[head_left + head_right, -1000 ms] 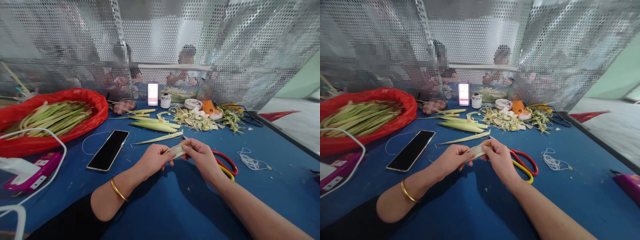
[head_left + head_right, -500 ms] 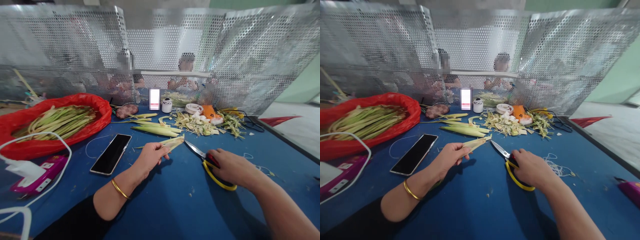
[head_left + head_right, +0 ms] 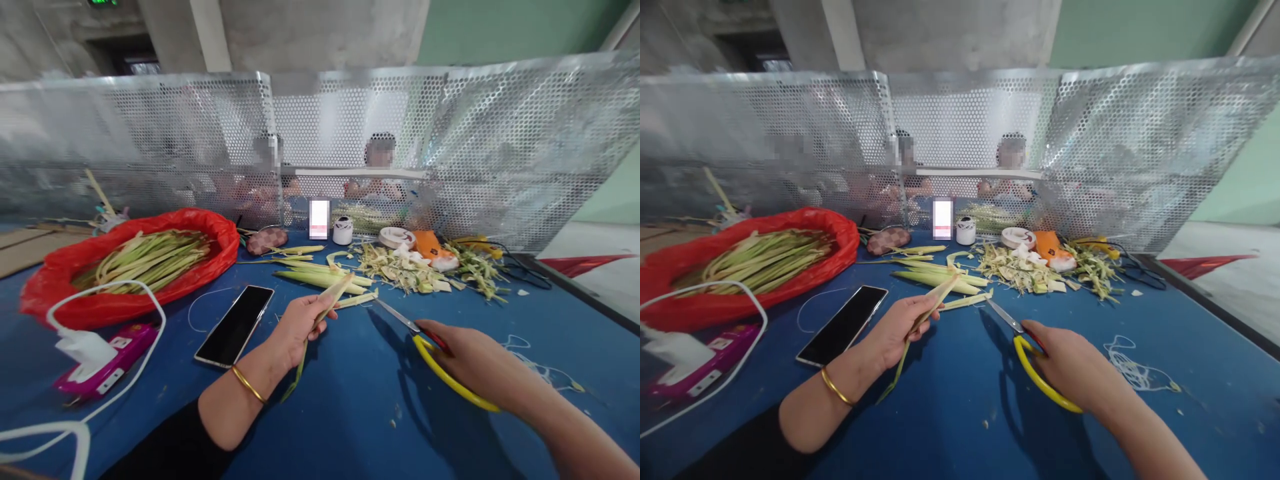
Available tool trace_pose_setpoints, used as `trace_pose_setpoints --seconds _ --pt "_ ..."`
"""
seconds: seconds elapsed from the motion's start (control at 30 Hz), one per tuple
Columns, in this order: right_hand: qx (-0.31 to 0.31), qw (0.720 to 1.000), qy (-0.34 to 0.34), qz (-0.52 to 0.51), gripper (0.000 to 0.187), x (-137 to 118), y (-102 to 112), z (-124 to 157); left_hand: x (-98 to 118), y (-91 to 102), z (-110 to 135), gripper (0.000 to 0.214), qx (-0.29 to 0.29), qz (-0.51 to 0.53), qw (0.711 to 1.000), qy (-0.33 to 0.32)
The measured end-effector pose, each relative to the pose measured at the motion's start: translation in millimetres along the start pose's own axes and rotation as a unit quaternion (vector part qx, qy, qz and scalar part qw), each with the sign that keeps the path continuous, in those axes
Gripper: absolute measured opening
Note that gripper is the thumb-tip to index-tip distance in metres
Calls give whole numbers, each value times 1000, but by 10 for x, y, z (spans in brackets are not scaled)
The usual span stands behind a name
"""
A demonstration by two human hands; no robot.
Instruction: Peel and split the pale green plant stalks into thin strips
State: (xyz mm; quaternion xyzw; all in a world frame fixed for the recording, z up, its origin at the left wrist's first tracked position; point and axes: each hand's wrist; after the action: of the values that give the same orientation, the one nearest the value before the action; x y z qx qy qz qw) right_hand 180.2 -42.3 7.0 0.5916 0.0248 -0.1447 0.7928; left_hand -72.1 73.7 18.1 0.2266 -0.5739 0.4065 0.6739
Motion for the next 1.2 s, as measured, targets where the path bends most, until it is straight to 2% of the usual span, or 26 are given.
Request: trace_pose_setpoints --seconds 0.07,0.13,0.23,0.3,0.5,0.6,0.73,1.0,1.2 --pt "31 996 34 -76 50 53 33 1 -7 17 -16 29 15 10 1000 -16" --pt "58 979 67 -183 48 43 62 2 -18 26 -29 31 34 14 999 -34" --pt "29 933 119 -339 54 -95 69 28 -31 18 -37 34 55 13 997 -52" --pt "-7 917 145 -372 55 -208 46 62 -36 4 -36 36 55 14 997 -56" --pt "-53 929 158 -332 44 -349 -32 122 -84 -44 -18 34 25 -1 999 -38" --pt "-76 933 161 -314 38 -385 -34 124 -124 -92 9 33 -20 -8 1000 -2" --pt "-74 933 162 -311 29 -441 -32 119 -163 -152 41 29 -73 -16 997 30" --pt "-75 924 172 -332 30 -499 -38 96 -181 -152 32 27 -82 -22 996 42" --pt "-88 934 169 -302 39 -412 -99 11 -167 -156 33 28 -67 -28 996 54"
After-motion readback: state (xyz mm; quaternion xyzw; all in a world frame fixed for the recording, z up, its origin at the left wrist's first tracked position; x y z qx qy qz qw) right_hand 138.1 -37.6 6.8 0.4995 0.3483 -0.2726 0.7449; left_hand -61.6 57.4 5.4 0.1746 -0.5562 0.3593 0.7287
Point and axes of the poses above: each hand's wrist, its own z-axis away from the middle knuckle, its own y-axis out of the back of the hand, x = y × z, and after that the axes turned 12 degrees about -x, right-handed
